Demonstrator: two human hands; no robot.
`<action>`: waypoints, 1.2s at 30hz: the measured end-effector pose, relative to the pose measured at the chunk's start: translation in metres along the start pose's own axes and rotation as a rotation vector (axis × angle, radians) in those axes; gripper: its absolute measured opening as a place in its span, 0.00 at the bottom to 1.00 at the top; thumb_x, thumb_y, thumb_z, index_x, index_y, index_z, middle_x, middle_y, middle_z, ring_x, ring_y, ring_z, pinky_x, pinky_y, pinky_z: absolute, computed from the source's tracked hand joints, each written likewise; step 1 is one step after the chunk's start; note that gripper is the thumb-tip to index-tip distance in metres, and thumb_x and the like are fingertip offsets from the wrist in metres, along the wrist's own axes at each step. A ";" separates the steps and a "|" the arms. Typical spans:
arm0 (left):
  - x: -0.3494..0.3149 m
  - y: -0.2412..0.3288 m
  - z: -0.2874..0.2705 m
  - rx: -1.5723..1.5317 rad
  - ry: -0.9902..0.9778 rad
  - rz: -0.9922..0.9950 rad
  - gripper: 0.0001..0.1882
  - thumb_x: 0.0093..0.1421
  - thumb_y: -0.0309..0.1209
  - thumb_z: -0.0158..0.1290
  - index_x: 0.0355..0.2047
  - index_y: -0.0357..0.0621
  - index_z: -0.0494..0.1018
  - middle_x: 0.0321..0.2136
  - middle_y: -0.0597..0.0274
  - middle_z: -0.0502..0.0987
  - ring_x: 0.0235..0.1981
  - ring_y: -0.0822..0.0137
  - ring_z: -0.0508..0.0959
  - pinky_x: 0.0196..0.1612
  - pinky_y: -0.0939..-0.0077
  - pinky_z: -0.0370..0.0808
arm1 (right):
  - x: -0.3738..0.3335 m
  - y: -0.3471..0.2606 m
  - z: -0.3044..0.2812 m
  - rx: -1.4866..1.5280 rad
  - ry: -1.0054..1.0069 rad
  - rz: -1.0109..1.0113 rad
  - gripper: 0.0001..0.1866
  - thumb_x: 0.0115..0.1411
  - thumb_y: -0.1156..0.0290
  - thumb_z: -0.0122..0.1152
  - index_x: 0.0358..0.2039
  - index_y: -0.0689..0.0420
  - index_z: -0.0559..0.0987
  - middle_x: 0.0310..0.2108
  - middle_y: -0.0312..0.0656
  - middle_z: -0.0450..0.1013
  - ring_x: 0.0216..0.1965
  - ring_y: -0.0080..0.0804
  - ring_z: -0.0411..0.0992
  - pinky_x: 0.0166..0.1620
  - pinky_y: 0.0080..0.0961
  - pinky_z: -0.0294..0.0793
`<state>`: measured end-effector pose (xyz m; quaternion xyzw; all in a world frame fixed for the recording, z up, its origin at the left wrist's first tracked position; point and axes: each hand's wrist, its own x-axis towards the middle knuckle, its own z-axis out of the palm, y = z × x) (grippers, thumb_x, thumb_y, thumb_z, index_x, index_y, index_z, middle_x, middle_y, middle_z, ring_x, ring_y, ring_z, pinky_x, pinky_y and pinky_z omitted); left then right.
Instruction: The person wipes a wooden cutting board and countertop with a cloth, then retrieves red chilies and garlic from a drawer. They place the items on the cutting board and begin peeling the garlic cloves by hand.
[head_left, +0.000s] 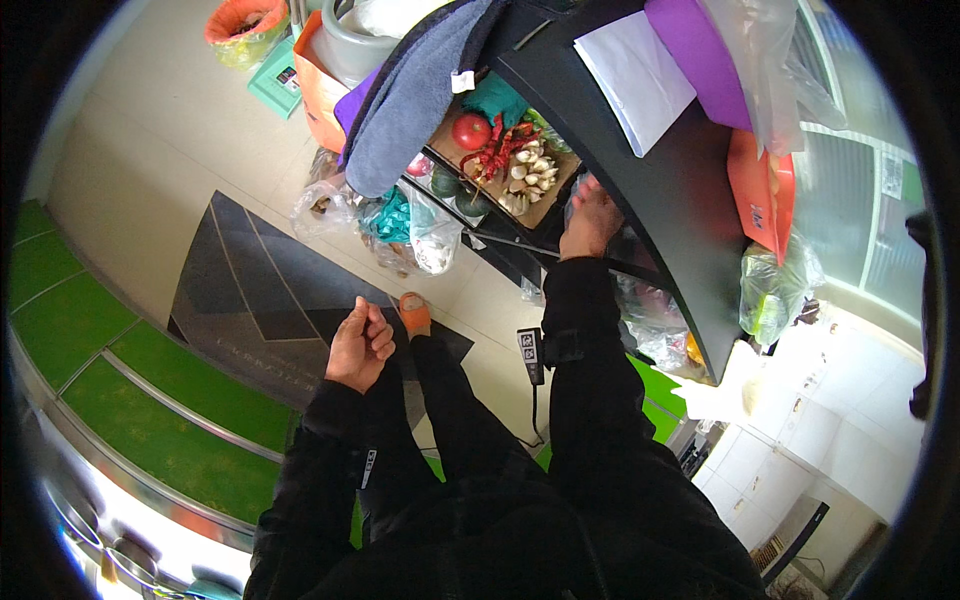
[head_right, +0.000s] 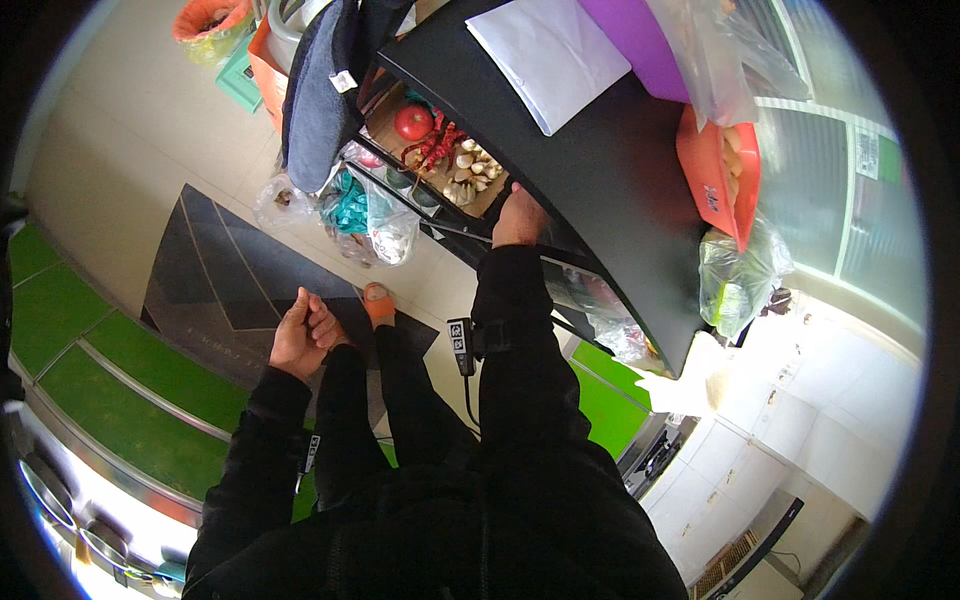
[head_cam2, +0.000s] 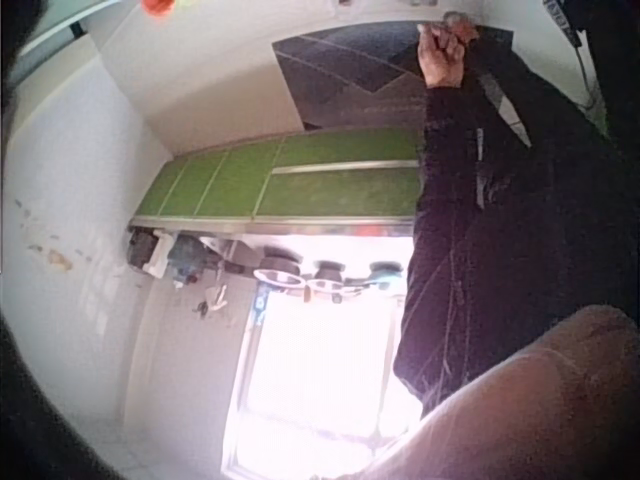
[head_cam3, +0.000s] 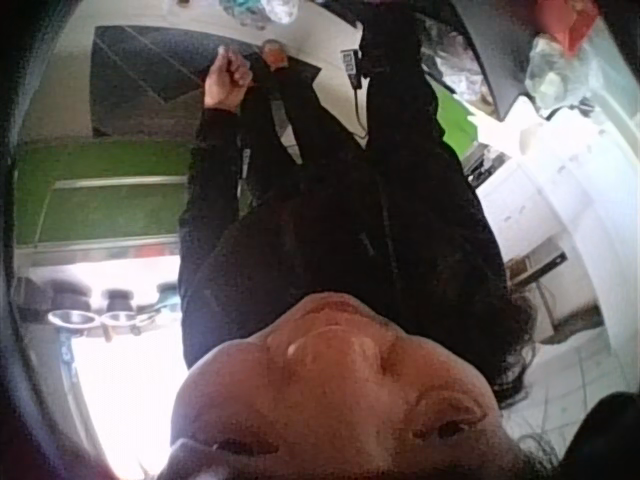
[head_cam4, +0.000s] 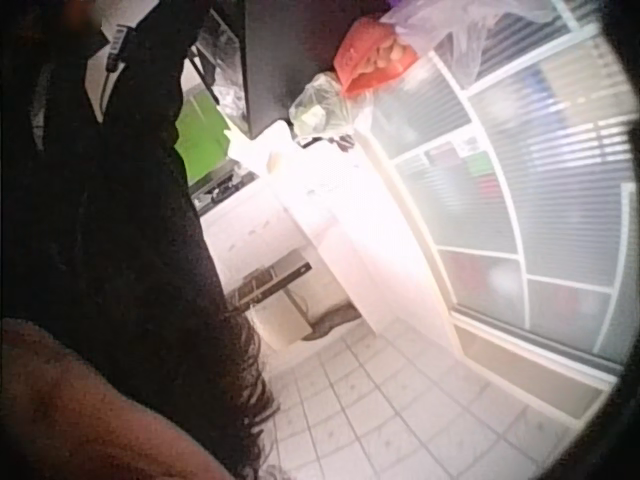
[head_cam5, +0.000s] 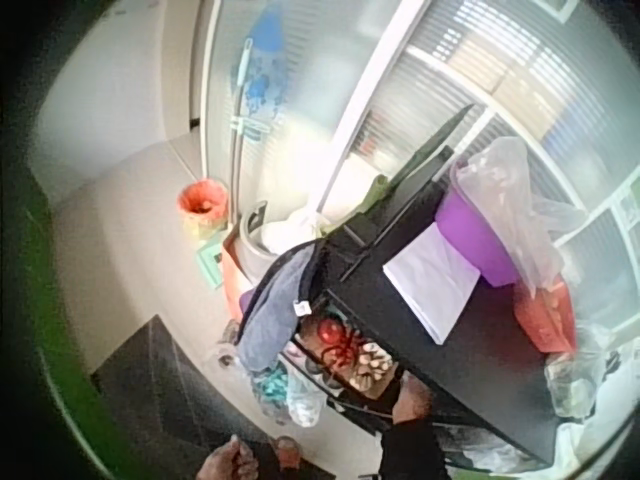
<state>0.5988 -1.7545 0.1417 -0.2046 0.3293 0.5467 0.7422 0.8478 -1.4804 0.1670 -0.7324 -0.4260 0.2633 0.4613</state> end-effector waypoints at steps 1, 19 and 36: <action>-0.001 0.000 -0.002 0.012 -0.024 0.002 0.22 0.72 0.51 0.42 0.26 0.51 0.63 0.20 0.73 0.55 0.18 0.76 0.55 0.20 0.81 0.56 | -0.003 -0.002 0.001 0.062 0.028 0.109 0.11 0.69 0.64 0.55 0.44 0.58 0.79 0.39 0.35 0.77 0.39 0.27 0.75 0.42 0.23 0.73; -0.017 0.004 -0.036 0.072 0.045 -0.050 0.23 0.72 0.51 0.43 0.24 0.52 0.63 0.18 0.73 0.54 0.15 0.77 0.52 0.18 0.80 0.53 | -0.020 0.055 0.066 -1.045 -0.233 -0.414 0.18 0.59 0.65 0.63 0.51 0.46 0.77 0.42 0.48 0.79 0.44 0.50 0.77 0.47 0.47 0.74; -0.007 0.006 -0.043 0.052 -0.015 -0.039 0.19 0.73 0.48 0.43 0.29 0.49 0.68 0.19 0.74 0.57 0.17 0.77 0.56 0.20 0.80 0.57 | -0.018 0.033 0.019 -0.404 -0.211 -0.017 0.10 0.63 0.74 0.56 0.45 0.57 0.77 0.40 0.40 0.75 0.43 0.31 0.74 0.45 0.31 0.74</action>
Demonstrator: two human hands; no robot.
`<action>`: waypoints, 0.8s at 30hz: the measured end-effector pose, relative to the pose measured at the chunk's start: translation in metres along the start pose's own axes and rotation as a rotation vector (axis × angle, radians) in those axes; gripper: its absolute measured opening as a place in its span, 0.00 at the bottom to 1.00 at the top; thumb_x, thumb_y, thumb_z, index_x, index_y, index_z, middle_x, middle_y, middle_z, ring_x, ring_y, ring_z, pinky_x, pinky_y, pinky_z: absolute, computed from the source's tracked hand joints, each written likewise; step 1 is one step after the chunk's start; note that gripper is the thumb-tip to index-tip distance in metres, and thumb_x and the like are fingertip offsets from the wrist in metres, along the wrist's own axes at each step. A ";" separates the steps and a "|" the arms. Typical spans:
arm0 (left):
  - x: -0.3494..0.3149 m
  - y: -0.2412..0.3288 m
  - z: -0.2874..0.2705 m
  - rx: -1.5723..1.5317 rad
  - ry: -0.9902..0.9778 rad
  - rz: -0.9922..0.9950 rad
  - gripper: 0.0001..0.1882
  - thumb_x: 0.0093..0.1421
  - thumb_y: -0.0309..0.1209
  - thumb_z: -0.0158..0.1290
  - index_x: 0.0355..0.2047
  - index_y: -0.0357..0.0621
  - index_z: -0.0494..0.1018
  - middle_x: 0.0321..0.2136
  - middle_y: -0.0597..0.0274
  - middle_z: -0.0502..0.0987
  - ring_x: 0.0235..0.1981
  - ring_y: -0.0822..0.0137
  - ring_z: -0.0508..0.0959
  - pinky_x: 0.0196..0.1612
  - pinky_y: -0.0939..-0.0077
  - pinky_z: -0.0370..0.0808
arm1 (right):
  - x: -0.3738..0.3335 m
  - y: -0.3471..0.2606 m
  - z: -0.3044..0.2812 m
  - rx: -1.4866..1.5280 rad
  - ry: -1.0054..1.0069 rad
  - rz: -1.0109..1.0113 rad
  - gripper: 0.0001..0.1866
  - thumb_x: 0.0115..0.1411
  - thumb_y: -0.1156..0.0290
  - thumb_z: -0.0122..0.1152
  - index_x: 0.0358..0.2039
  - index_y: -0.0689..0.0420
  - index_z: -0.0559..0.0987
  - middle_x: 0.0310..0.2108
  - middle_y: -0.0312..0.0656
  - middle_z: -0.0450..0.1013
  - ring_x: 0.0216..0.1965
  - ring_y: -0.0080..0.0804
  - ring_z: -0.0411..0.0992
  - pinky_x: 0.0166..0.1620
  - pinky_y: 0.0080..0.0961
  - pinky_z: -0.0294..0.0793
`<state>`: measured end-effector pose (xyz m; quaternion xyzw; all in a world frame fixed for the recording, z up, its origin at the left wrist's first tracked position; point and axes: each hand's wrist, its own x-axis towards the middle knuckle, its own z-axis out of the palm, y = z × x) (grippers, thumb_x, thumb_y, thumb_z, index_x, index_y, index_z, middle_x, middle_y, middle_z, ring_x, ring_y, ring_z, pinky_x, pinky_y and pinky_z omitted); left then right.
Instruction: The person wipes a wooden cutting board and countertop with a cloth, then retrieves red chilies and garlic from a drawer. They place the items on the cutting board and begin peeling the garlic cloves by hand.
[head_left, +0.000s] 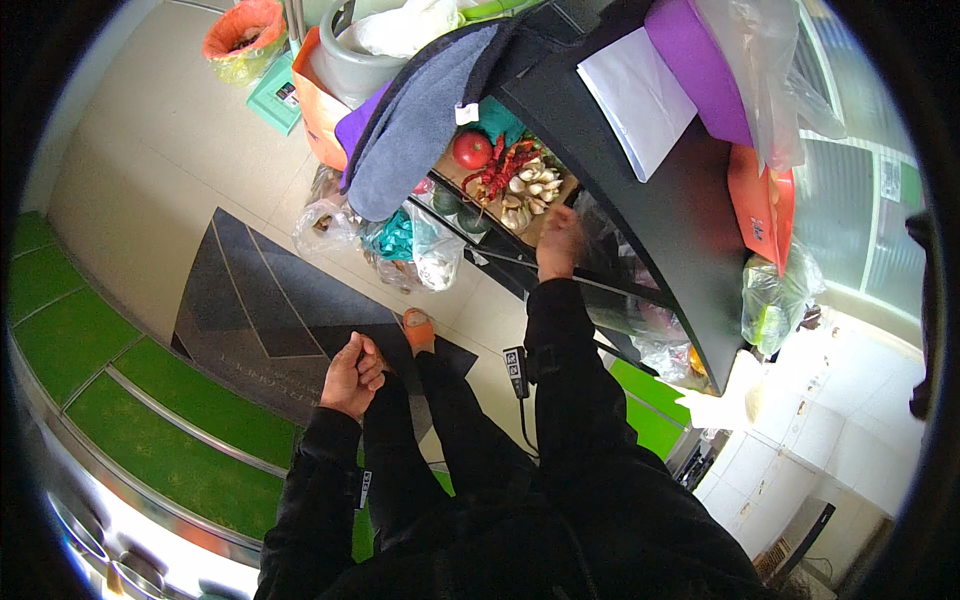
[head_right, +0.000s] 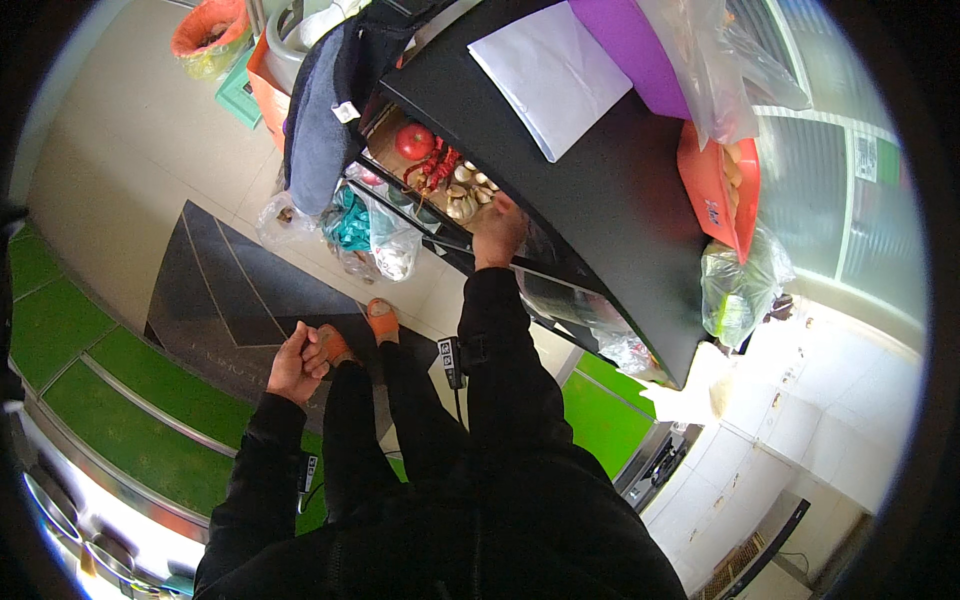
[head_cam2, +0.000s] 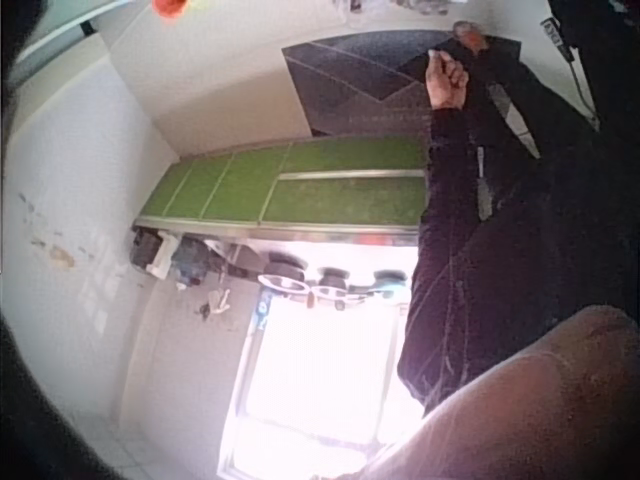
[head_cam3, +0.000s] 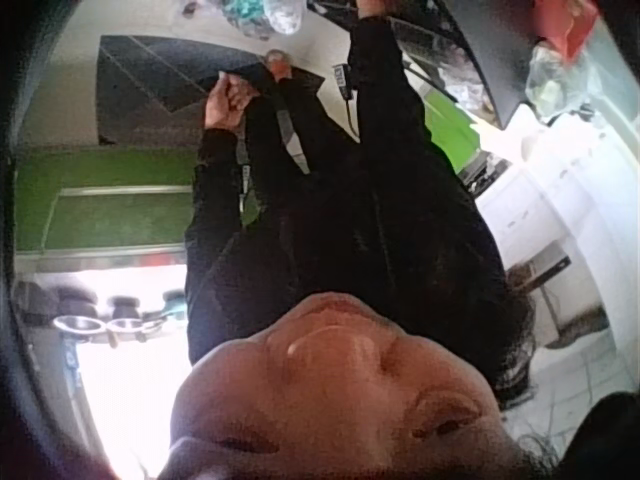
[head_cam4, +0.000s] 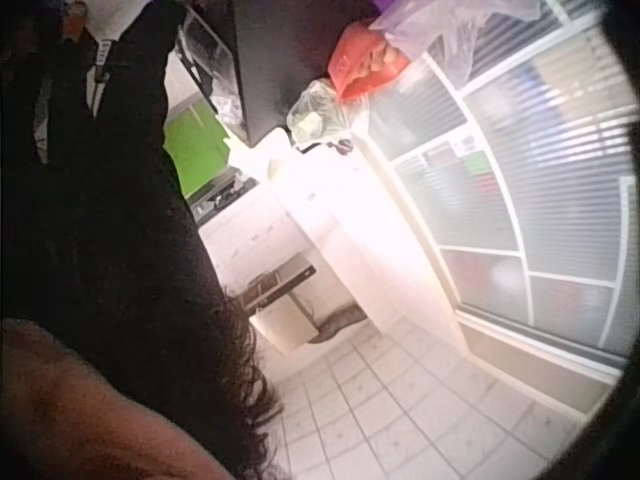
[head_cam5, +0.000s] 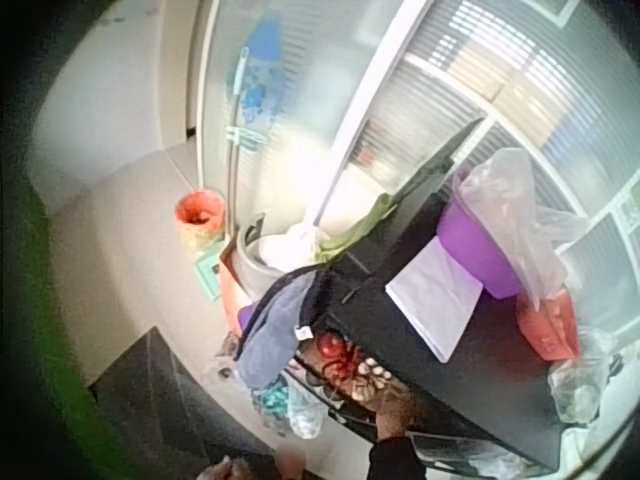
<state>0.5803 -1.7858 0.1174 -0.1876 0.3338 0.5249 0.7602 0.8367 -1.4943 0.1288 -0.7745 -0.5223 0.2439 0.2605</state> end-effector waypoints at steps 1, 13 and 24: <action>0.000 0.000 0.001 0.010 0.016 0.001 0.19 0.73 0.47 0.43 0.30 0.49 0.68 0.19 0.74 0.57 0.17 0.77 0.56 0.20 0.80 0.58 | -0.005 0.002 -0.001 -0.204 -0.030 -0.093 0.12 0.61 0.72 0.61 0.45 0.58 0.77 0.40 0.43 0.78 0.42 0.38 0.77 0.46 0.35 0.76; -0.008 0.010 0.017 0.226 0.014 0.001 0.09 0.70 0.34 0.47 0.38 0.42 0.73 0.24 0.71 0.68 0.20 0.78 0.65 0.20 0.84 0.60 | -0.005 -0.026 0.017 -0.647 -0.206 -0.023 0.22 0.55 0.60 0.68 0.47 0.57 0.78 0.46 0.52 0.78 0.50 0.53 0.76 0.50 0.45 0.76; -0.011 0.010 0.025 0.353 0.031 -0.037 0.13 0.71 0.37 0.50 0.45 0.40 0.74 0.19 0.80 0.54 0.17 0.84 0.54 0.18 0.87 0.53 | -0.006 0.022 0.019 -0.411 -0.062 -0.180 0.18 0.58 0.71 0.63 0.48 0.62 0.74 0.43 0.56 0.77 0.47 0.56 0.76 0.50 0.44 0.74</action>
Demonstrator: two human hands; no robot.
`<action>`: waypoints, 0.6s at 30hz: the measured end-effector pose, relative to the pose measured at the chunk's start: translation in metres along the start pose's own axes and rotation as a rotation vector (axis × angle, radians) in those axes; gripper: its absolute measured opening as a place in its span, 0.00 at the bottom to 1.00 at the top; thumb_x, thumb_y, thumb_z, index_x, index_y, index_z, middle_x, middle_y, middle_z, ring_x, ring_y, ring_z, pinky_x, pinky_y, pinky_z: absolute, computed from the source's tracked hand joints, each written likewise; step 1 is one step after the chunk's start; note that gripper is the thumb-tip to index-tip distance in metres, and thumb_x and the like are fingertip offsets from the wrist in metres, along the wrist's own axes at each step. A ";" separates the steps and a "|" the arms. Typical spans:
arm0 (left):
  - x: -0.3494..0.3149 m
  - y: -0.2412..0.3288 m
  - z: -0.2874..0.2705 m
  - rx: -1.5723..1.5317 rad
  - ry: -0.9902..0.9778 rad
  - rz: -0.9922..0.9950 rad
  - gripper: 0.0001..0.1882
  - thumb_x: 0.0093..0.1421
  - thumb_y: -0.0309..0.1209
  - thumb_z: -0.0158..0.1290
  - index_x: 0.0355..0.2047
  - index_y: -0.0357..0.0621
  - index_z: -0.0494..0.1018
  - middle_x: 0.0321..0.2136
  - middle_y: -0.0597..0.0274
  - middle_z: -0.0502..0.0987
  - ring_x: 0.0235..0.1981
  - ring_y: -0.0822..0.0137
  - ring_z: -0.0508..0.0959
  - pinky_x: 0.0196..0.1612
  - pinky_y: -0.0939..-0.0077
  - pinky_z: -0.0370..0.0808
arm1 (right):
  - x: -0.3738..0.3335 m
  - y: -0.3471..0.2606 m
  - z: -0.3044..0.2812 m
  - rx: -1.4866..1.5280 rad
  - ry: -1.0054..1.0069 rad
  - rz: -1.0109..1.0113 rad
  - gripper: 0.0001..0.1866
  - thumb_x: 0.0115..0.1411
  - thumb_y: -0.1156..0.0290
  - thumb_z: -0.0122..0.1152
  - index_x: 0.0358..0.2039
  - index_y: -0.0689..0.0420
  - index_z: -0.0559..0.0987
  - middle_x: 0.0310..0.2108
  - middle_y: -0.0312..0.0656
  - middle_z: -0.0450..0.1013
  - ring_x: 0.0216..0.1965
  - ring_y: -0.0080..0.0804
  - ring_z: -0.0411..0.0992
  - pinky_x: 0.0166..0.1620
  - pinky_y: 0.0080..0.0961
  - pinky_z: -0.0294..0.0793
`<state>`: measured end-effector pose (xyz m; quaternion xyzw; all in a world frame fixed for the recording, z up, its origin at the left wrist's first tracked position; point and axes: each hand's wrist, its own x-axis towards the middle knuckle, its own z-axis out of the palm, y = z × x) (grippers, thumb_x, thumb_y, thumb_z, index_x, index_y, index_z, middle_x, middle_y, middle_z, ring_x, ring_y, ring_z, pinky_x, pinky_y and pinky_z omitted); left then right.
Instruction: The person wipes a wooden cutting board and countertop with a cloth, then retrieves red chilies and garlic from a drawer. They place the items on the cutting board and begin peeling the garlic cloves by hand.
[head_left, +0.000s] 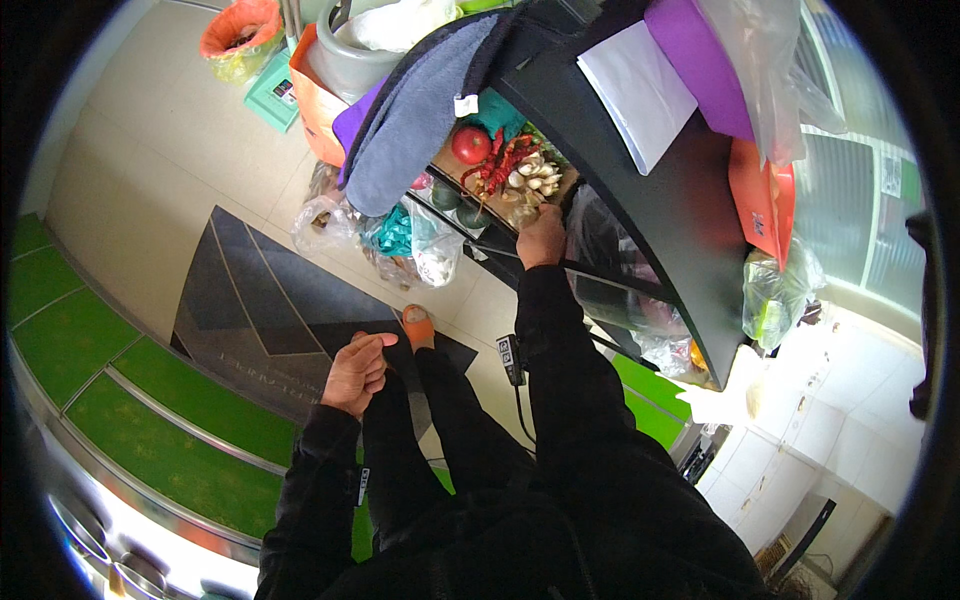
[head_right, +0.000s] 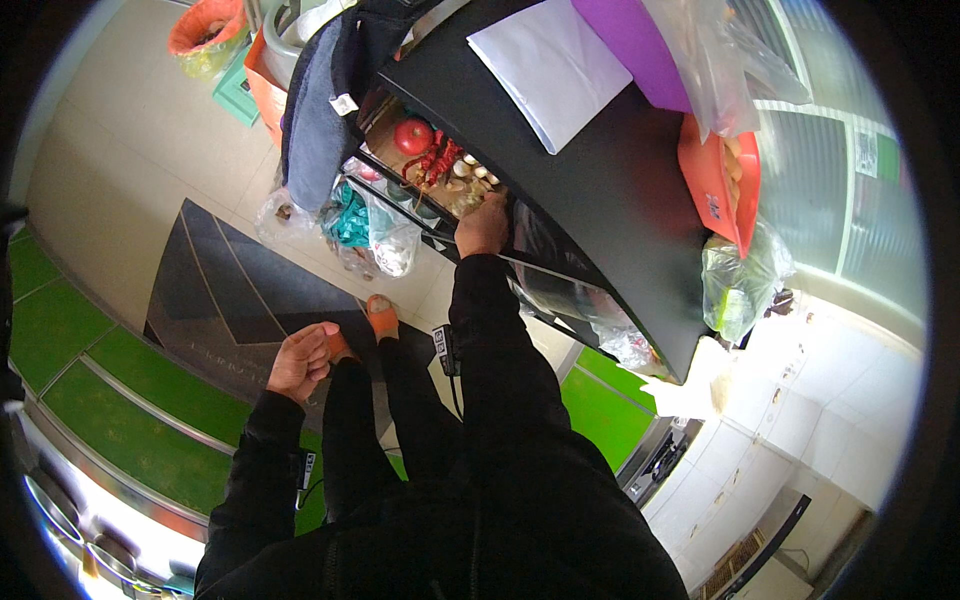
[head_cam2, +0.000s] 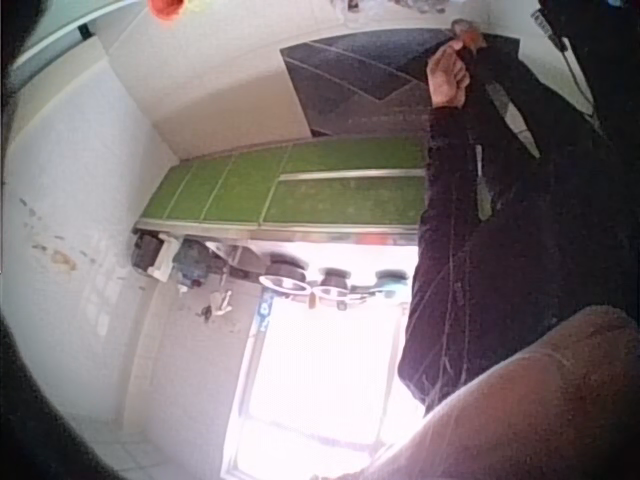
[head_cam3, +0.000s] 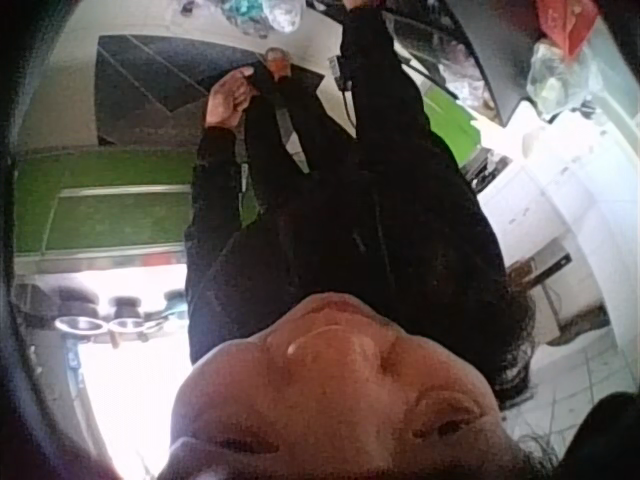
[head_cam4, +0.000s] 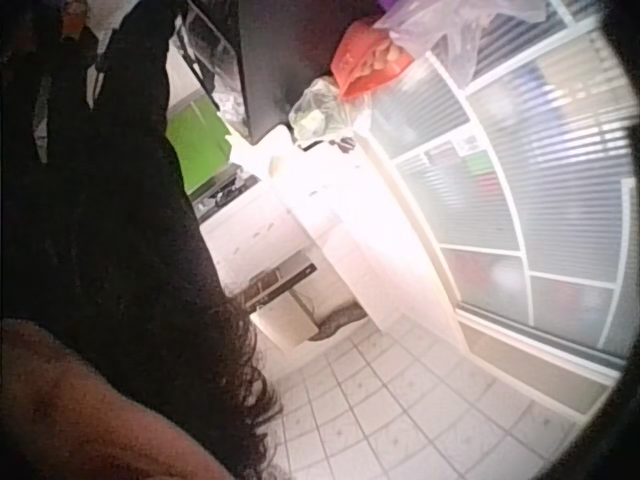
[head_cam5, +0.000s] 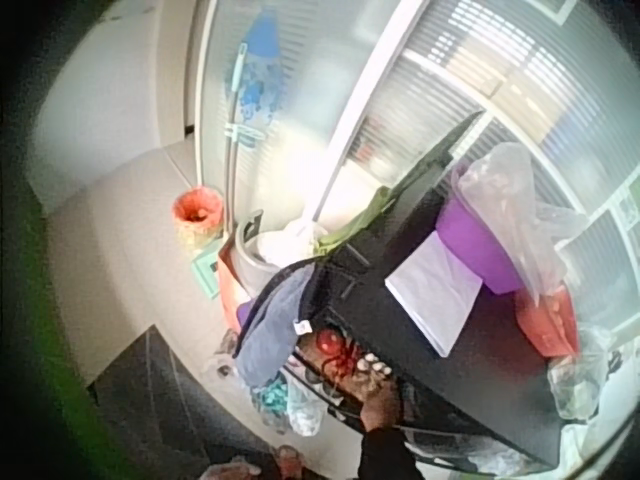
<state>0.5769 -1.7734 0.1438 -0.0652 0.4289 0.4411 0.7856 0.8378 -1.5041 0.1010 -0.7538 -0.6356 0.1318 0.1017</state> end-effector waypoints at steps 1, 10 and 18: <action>-0.001 -0.001 0.000 0.000 0.002 0.007 0.14 0.70 0.37 0.51 0.46 0.39 0.74 0.19 0.80 0.54 0.17 0.84 0.54 0.18 0.87 0.53 | -0.006 0.001 0.003 0.016 0.010 0.020 0.17 0.59 0.72 0.62 0.48 0.62 0.73 0.43 0.56 0.77 0.47 0.56 0.76 0.50 0.44 0.74; -0.005 -0.020 -0.006 -0.041 0.039 -0.058 0.17 0.68 0.39 0.55 0.47 0.37 0.74 0.17 0.81 0.55 0.16 0.84 0.56 0.18 0.88 0.54 | -0.053 -0.001 -0.007 0.285 0.180 -0.119 0.12 0.57 0.85 0.51 0.42 0.65 0.70 0.41 0.53 0.69 0.47 0.52 0.70 0.55 0.40 0.69; -0.004 -0.021 -0.009 0.042 0.134 -0.069 0.17 0.66 0.36 0.57 0.49 0.37 0.76 0.16 0.82 0.56 0.15 0.85 0.56 0.17 0.88 0.54 | -0.006 -0.003 -0.013 0.048 0.013 -0.182 0.16 0.58 0.76 0.62 0.47 0.64 0.73 0.44 0.55 0.74 0.47 0.50 0.75 0.50 0.39 0.74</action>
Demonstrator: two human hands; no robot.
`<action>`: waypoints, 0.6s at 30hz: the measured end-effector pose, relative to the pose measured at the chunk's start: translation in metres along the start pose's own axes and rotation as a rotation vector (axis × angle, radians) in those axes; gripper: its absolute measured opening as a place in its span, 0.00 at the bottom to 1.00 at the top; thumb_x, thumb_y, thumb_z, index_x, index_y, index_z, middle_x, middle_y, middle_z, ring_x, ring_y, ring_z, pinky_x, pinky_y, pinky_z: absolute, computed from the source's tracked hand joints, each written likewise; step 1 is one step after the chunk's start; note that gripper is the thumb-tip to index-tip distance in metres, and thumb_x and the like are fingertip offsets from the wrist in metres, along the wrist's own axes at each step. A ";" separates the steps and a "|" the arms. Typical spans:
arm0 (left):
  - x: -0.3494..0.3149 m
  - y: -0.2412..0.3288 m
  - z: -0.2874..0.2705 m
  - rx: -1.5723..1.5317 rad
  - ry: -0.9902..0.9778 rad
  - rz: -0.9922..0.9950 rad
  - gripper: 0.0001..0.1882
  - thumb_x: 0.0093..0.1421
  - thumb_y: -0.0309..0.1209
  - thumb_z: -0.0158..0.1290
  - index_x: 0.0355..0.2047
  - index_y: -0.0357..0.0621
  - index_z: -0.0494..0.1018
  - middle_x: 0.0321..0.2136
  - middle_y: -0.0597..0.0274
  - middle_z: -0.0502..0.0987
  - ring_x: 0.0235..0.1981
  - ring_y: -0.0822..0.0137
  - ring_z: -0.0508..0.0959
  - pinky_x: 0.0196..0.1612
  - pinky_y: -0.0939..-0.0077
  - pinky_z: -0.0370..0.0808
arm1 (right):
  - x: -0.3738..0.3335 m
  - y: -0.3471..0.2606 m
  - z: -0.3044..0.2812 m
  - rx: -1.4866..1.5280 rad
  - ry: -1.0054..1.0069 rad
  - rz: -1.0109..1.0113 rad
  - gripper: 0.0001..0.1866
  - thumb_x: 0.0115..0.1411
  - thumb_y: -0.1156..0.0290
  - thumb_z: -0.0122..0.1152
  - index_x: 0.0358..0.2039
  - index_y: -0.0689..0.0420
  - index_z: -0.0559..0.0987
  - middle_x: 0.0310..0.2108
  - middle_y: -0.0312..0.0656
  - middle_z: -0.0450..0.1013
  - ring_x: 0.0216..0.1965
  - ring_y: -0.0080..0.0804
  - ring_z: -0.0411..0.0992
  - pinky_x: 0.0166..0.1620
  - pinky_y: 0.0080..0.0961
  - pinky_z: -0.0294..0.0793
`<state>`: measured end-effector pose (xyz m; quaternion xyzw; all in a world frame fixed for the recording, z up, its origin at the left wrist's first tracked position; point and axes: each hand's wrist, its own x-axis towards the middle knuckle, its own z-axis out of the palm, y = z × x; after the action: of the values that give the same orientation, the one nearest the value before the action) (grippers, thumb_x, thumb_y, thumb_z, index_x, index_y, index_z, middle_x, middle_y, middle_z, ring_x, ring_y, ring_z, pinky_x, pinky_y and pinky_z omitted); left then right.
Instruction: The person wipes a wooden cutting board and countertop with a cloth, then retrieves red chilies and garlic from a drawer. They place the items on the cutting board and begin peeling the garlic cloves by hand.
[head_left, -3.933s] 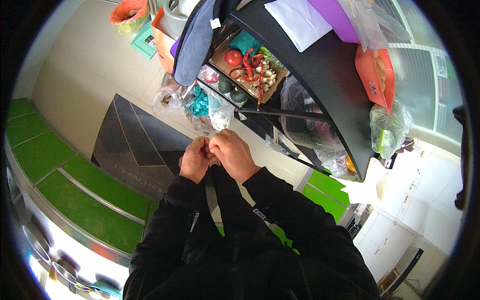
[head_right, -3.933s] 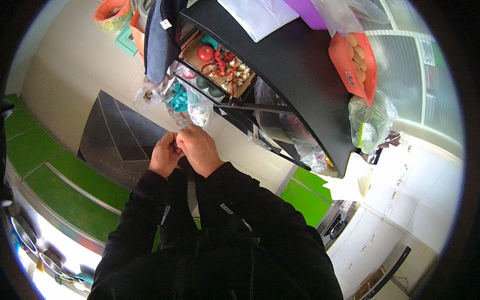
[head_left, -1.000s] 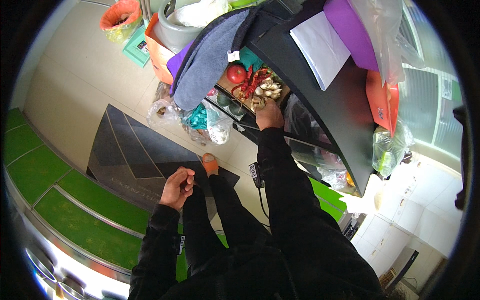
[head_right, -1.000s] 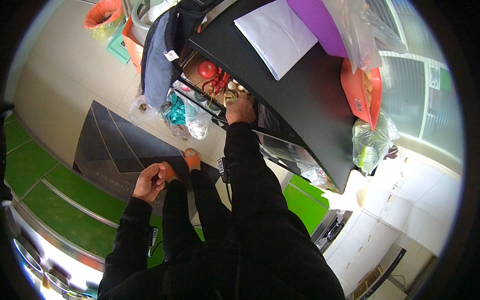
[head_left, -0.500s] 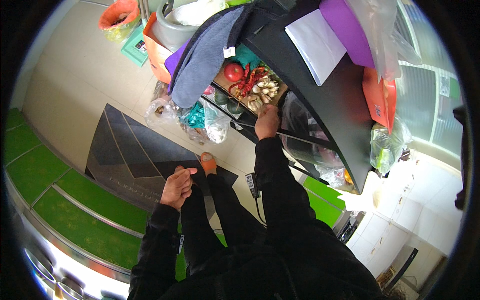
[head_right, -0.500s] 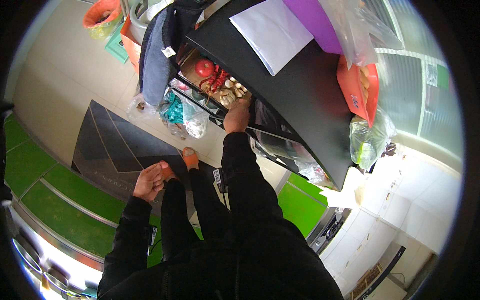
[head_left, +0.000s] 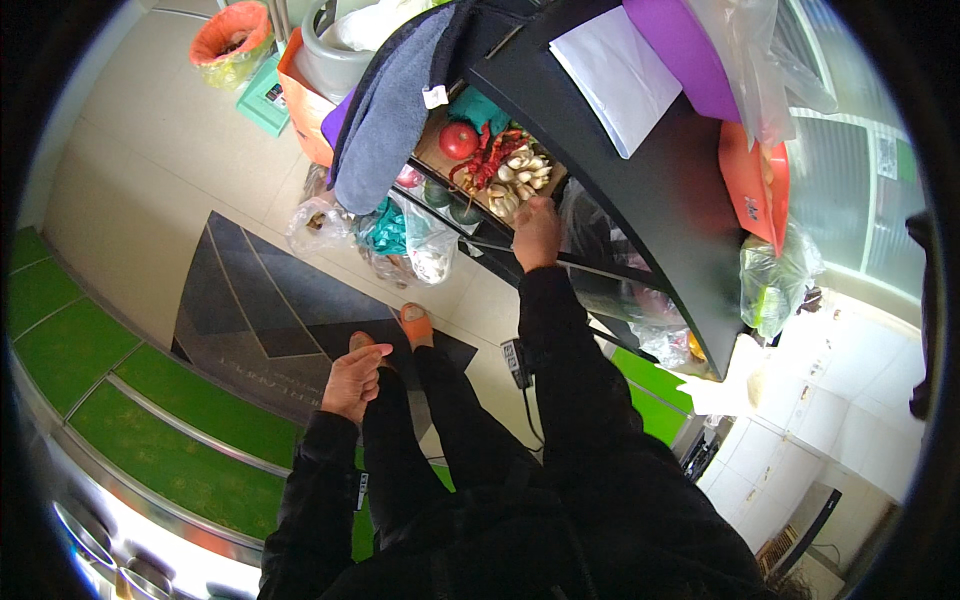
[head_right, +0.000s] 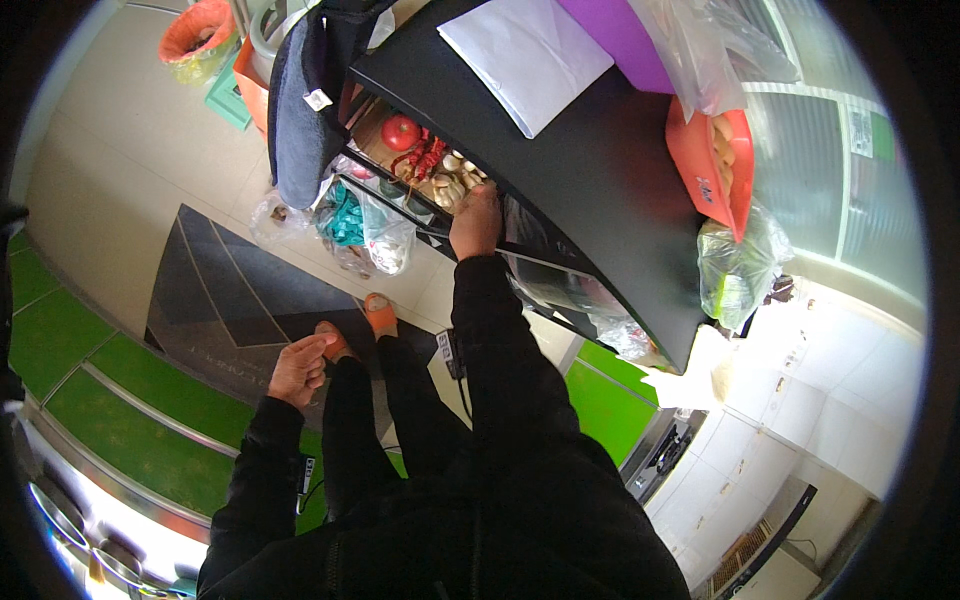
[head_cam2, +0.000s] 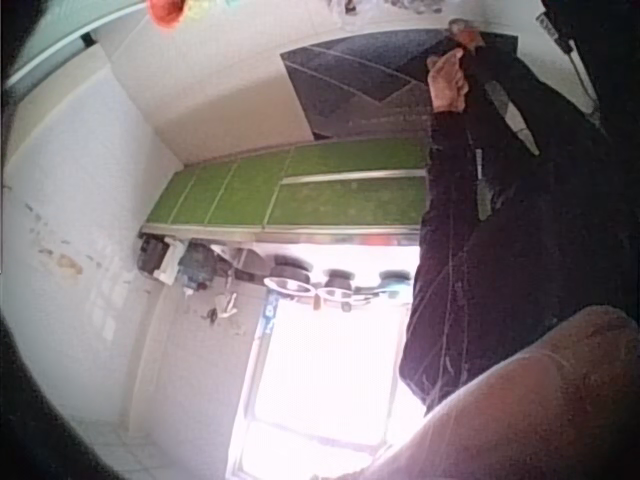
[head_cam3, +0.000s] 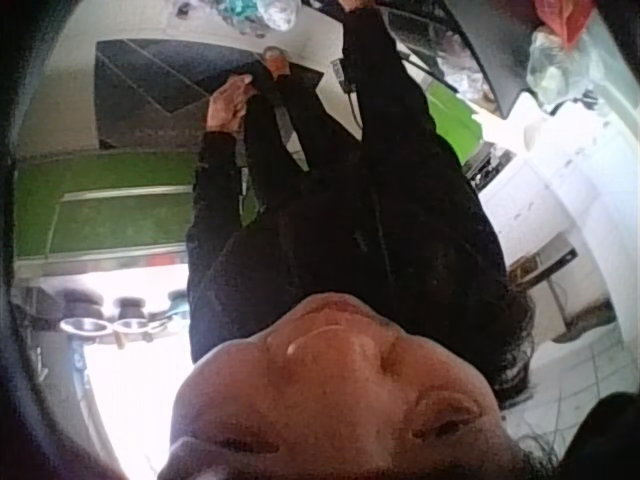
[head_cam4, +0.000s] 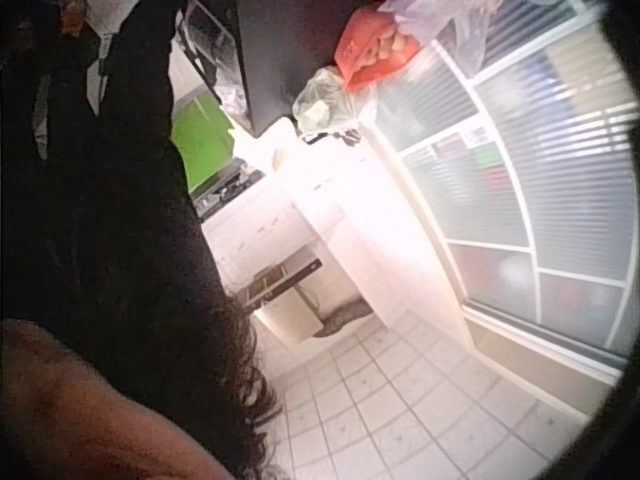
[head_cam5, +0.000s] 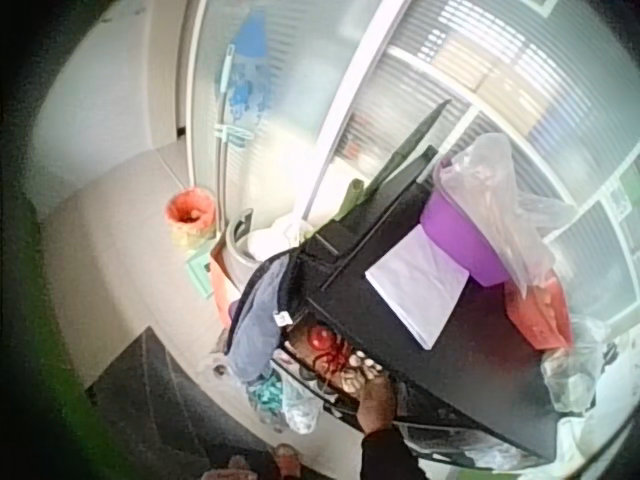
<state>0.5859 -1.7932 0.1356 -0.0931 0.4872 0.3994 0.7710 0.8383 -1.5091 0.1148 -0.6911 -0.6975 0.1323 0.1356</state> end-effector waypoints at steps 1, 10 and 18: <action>-0.001 0.001 -0.002 0.005 -0.001 -0.003 0.16 0.66 0.35 0.57 0.49 0.37 0.76 0.16 0.82 0.56 0.15 0.85 0.56 0.17 0.88 0.54 | 0.008 -0.001 0.001 -0.022 -0.066 0.027 0.17 0.58 0.74 0.63 0.47 0.64 0.73 0.44 0.56 0.75 0.47 0.51 0.75 0.50 0.40 0.75; 0.004 0.011 0.007 -0.040 -0.004 0.046 0.13 0.68 0.32 0.54 0.49 0.38 0.76 0.16 0.80 0.59 0.15 0.85 0.57 0.16 0.87 0.52 | 0.036 0.004 0.030 -0.100 -0.231 0.255 0.28 0.53 0.72 0.68 0.53 0.65 0.69 0.53 0.62 0.70 0.53 0.57 0.73 0.55 0.43 0.75; 0.012 0.023 0.023 0.004 0.036 0.121 0.12 0.68 0.32 0.53 0.47 0.37 0.76 0.17 0.80 0.59 0.15 0.85 0.56 0.17 0.86 0.52 | 0.017 0.023 0.023 0.216 0.066 0.194 0.28 0.53 0.77 0.66 0.55 0.59 0.68 0.45 0.51 0.75 0.45 0.47 0.76 0.45 0.39 0.79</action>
<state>0.5878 -1.7600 0.1429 -0.0690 0.5066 0.4425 0.7367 0.8508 -1.4918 0.0850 -0.7407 -0.6043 0.1960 0.2186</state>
